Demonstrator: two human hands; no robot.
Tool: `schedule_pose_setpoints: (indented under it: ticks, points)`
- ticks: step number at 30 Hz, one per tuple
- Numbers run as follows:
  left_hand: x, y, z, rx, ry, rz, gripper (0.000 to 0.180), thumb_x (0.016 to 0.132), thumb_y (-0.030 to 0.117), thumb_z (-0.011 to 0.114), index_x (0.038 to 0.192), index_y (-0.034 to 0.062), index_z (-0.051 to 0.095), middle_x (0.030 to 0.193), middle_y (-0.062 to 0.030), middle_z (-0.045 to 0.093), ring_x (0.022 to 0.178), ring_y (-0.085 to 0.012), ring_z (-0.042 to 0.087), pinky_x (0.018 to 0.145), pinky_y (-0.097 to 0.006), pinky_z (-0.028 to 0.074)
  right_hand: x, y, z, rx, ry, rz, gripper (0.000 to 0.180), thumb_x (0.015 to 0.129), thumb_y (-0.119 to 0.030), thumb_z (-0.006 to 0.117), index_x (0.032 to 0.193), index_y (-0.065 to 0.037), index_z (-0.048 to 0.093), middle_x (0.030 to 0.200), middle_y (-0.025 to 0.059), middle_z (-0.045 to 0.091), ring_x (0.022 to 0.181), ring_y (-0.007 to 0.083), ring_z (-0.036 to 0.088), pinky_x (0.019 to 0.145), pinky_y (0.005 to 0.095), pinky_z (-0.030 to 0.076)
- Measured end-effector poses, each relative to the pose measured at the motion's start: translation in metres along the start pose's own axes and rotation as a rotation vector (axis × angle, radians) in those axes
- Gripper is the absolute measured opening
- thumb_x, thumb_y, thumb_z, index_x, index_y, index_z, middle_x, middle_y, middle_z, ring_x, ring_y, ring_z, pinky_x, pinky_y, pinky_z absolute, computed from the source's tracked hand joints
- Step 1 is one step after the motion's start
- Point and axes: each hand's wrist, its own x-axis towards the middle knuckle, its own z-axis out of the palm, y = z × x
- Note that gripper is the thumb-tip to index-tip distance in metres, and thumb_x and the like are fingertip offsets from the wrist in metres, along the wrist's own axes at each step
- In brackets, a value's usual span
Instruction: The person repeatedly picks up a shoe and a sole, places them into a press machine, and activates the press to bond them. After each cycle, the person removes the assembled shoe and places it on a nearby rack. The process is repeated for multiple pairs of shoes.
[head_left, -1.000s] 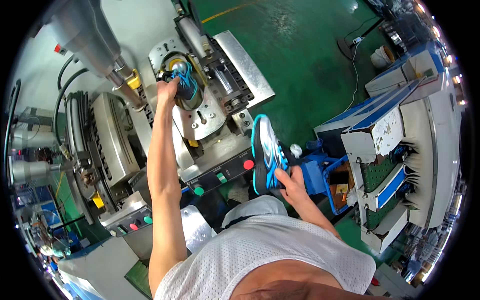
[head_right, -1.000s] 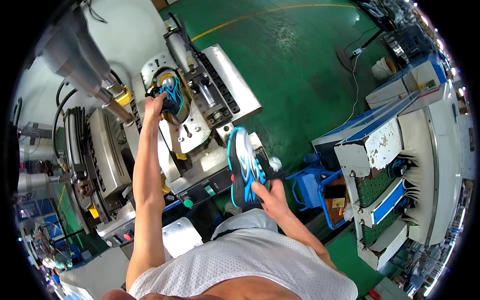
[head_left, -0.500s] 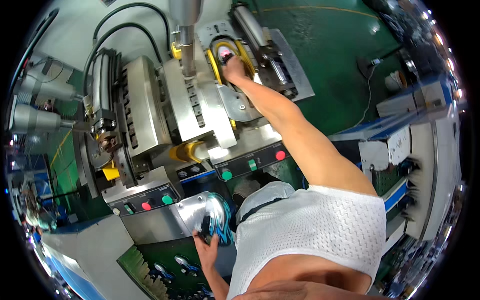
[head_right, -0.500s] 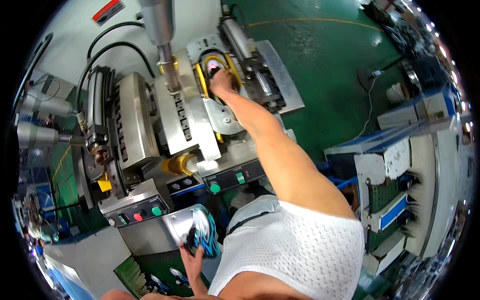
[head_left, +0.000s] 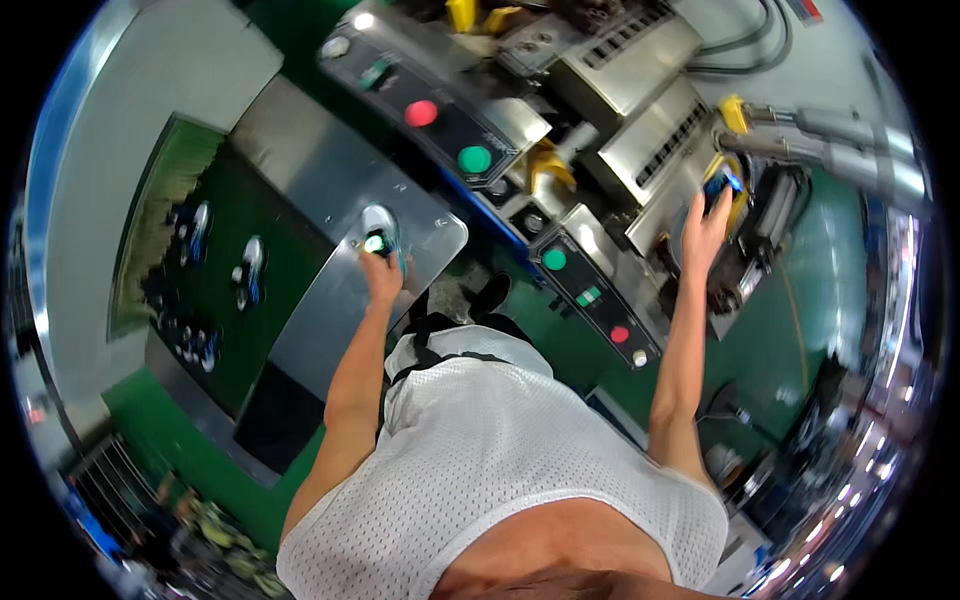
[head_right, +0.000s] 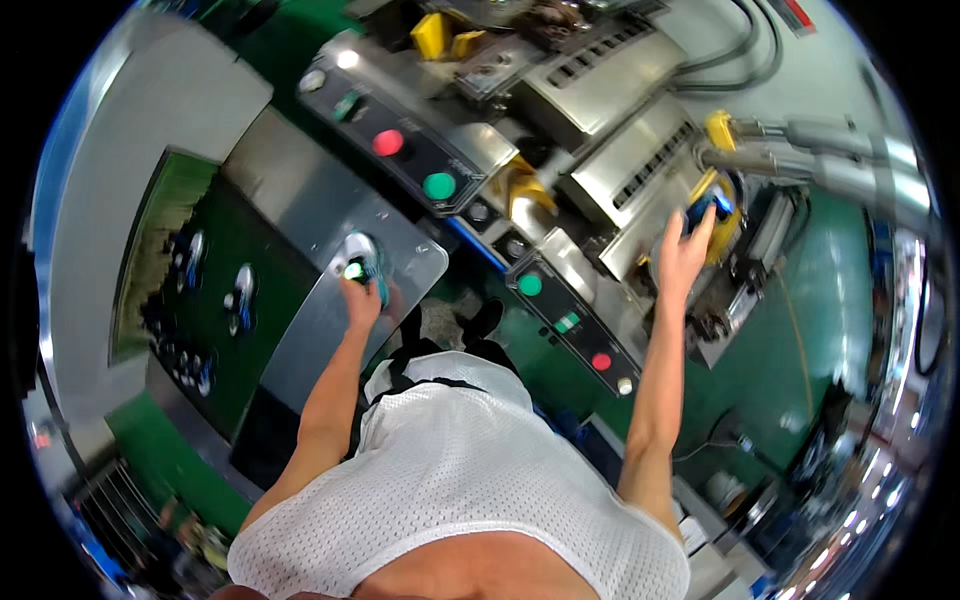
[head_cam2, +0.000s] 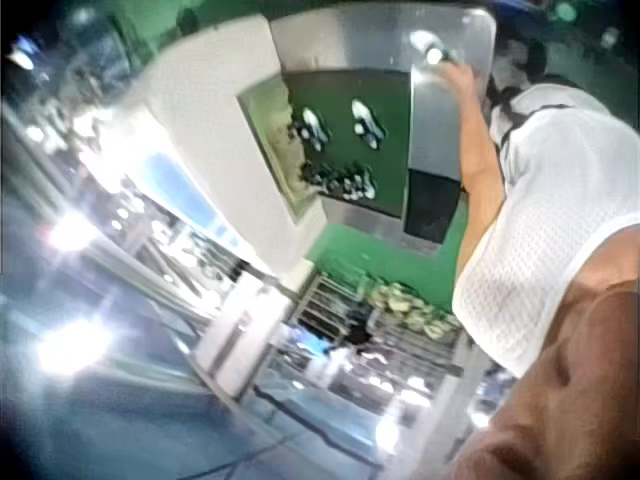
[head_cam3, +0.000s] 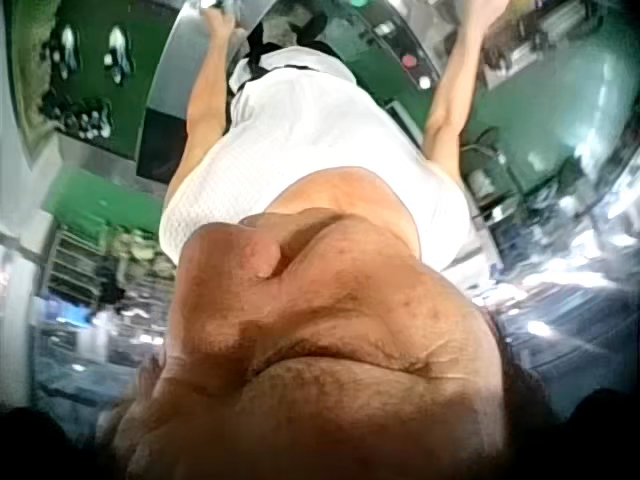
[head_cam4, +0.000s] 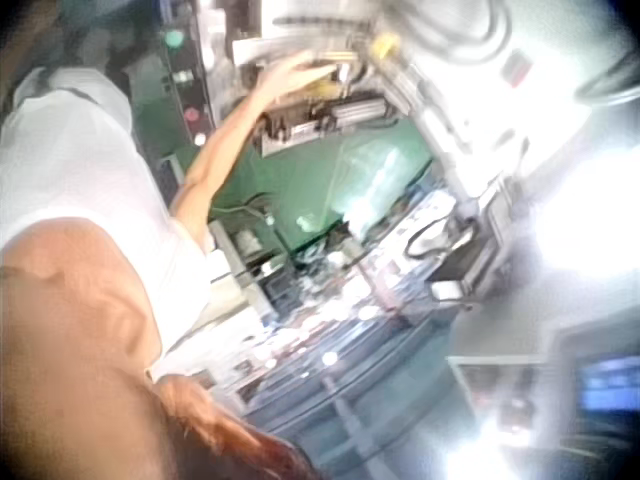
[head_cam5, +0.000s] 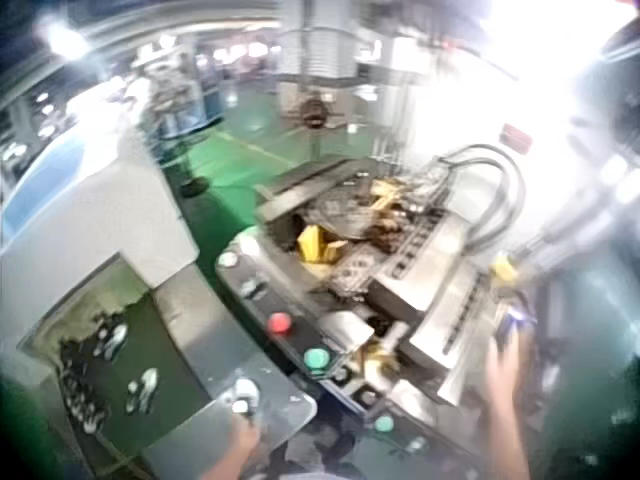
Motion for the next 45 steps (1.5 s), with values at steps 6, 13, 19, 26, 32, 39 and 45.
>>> schedule_pose_setpoints:
  ticks: [6,13,19,26,32,39,45]
  points:
    - [0.002,0.021,-0.059,-0.213,-0.339,0.046,0.082,0.081,0.037,0.074,0.139,-0.0043,0.033,0.134,-0.0303,0.042,0.13,-0.0423,0.039,0.108,-0.047,0.034,-0.206,-0.077,0.081,-0.354,-0.607,-0.301,0.084,0.082,-0.015,0.071,0.144,0.016,0.023,0.151,0.0367,0.019,0.143,0.0495,0.018,0.118,0.0476,0.019]
    - [0.108,-0.075,-0.291,0.533,0.142,0.191,0.055,0.089,0.042,0.063,0.12,-0.0021,0.051,0.109,-0.0245,0.062,0.099,-0.0425,0.06,0.088,-0.049,0.049,-0.218,-0.107,0.057,-0.351,-0.666,-0.228,0.09,0.08,-0.012,0.072,0.148,0.01,0.017,0.154,0.0328,0.016,0.144,0.0489,0.014,0.117,0.0529,0.018]
    - [0.131,-0.19,-0.292,0.869,-0.314,-0.131,0.059,0.08,0.037,0.073,0.12,0.0,0.05,0.106,-0.0202,0.062,0.104,-0.039,0.063,0.085,-0.047,0.054,-0.284,-0.111,0.019,-0.281,-0.713,-0.055,0.08,0.084,-0.012,0.069,0.149,0.001,0.023,0.154,0.0313,0.02,0.142,0.0487,0.021,0.115,0.0507,0.024]
    - [0.109,-0.118,-0.295,0.432,-0.39,-0.028,0.044,0.073,0.029,0.076,0.1,-0.0015,0.06,0.102,-0.0263,0.066,0.095,-0.0452,0.062,0.082,-0.051,0.05,-0.273,-0.191,0.07,-0.028,-0.927,0.245,0.064,0.085,-0.024,0.068,0.136,0.006,0.044,0.146,0.0283,0.039,0.138,0.0367,0.037,0.114,0.0423,0.032]
    - [0.041,0.079,-0.28,-0.52,-0.543,0.117,0.052,0.077,0.009,0.073,0.124,-0.0045,0.056,0.11,-0.008,0.064,0.097,-0.0196,0.06,0.087,-0.034,0.048,-0.236,-0.258,0.116,0.719,-1.242,0.437,0.062,0.095,-0.049,0.057,0.127,0.004,0.054,0.115,0.0166,0.064,0.107,0.0249,0.061,0.093,0.0362,0.05]
    - [0.045,0.227,-0.187,-0.823,-0.925,0.654,0.061,0.088,0.032,0.069,0.138,0.006,0.048,0.134,-0.0181,0.054,0.124,-0.0303,0.053,0.104,-0.04,0.043,-0.207,-0.238,0.119,1.826,-1.478,0.811,0.062,0.086,-0.054,0.069,0.113,0.001,0.058,0.098,0.0005,0.065,0.081,0.0069,0.059,0.07,0.0242,0.053]
    - [0.06,0.276,-0.135,-0.766,-0.744,0.304,0.048,0.094,0.012,0.062,0.136,-0.0059,0.046,0.136,-0.0181,0.053,0.126,-0.0264,0.052,0.105,-0.04,0.043,-0.128,-0.182,0.022,1.494,-1.131,0.636,0.069,0.077,-0.046,0.08,0.115,0.005,0.054,0.092,0.0012,0.061,0.077,0.008,0.057,0.061,0.0237,0.048]
